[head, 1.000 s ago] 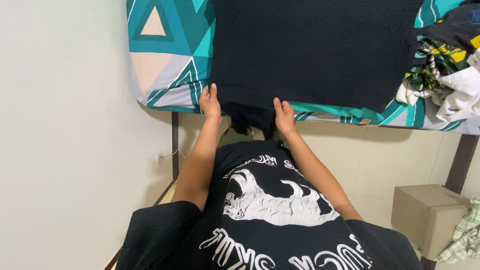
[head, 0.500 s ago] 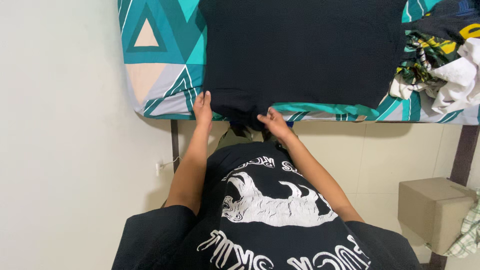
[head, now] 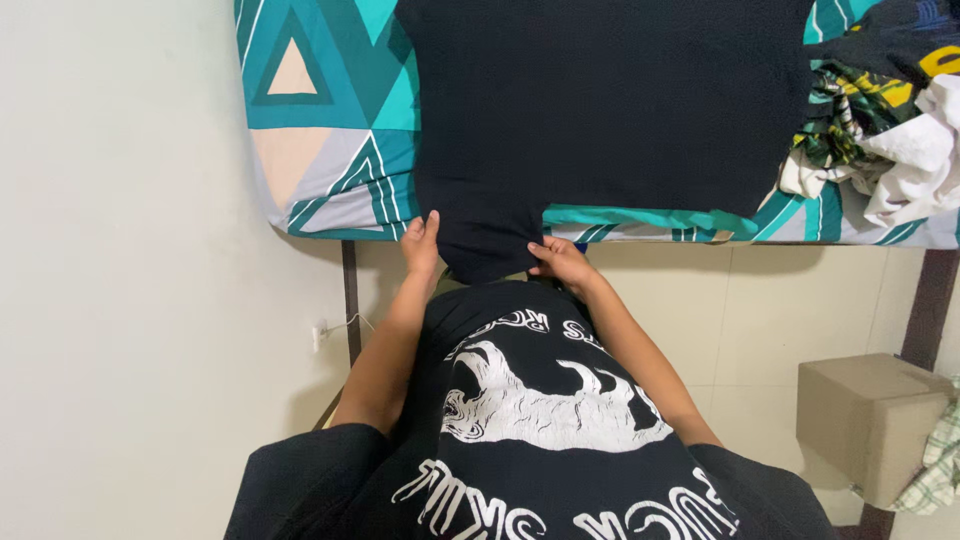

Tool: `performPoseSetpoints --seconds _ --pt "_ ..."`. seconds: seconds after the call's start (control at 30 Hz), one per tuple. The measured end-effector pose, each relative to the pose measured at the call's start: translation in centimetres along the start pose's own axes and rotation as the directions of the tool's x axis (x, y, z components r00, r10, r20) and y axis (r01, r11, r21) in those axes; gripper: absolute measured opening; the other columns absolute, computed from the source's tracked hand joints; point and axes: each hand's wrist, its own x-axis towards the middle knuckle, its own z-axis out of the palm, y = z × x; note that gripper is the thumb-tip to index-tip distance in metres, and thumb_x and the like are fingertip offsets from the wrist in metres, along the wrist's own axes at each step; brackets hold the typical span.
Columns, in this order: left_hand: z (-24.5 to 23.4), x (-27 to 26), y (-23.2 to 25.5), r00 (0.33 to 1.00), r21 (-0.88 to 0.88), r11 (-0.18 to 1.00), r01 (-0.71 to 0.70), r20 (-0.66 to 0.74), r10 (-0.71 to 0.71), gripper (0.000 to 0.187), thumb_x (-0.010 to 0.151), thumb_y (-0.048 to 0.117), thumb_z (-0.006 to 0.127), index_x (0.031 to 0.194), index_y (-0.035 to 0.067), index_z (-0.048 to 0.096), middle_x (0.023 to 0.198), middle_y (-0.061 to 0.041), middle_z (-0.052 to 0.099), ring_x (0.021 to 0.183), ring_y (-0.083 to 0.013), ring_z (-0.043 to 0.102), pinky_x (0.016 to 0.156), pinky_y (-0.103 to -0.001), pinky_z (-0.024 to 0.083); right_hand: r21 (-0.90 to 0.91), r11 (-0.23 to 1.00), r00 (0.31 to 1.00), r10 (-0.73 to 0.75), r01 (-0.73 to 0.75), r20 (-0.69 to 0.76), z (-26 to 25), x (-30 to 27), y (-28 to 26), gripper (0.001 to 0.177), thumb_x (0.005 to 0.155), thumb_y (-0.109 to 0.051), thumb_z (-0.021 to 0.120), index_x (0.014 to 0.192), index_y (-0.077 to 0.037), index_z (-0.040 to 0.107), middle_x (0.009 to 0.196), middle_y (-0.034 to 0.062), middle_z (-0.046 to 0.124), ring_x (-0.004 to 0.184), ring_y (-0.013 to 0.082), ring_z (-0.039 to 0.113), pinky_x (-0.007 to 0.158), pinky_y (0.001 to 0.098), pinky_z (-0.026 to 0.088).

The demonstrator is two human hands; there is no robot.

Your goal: The person picks up a black shirt from a pile on the bed, spreads it out, and folds it.

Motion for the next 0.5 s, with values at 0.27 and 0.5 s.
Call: performPoseSetpoints --seconds 0.27,0.5 --pt "-1.3 -2.9 0.3 0.861 -0.017 0.884 0.467 0.236 -0.450 0.038 0.100 0.025 0.066 0.130 0.004 0.063 0.123 -0.006 0.072 0.104 -0.0152 0.068 0.088 -0.031 0.051 -0.231 0.965 0.990 -0.133 0.121 -0.040 -1.7 1.6 -0.1 0.021 0.101 -0.026 0.067 0.096 -0.006 0.071 0.091 0.0022 0.069 0.080 0.0100 0.060 0.075 0.0291 0.051" --pt "-0.8 -3.1 1.0 0.895 -0.030 0.911 0.412 0.199 -0.398 0.032 0.100 0.025 0.065 0.121 0.001 0.069 0.119 -0.009 0.075 0.102 -0.0143 0.071 0.091 -0.029 0.055 -0.394 0.849 0.866 -0.455 0.352 -0.208 0.5 3.2 -0.7 0.033 0.108 -0.026 0.075 0.102 0.005 0.067 0.086 0.0050 0.058 0.083 0.0126 0.050 0.074 0.0303 0.044"
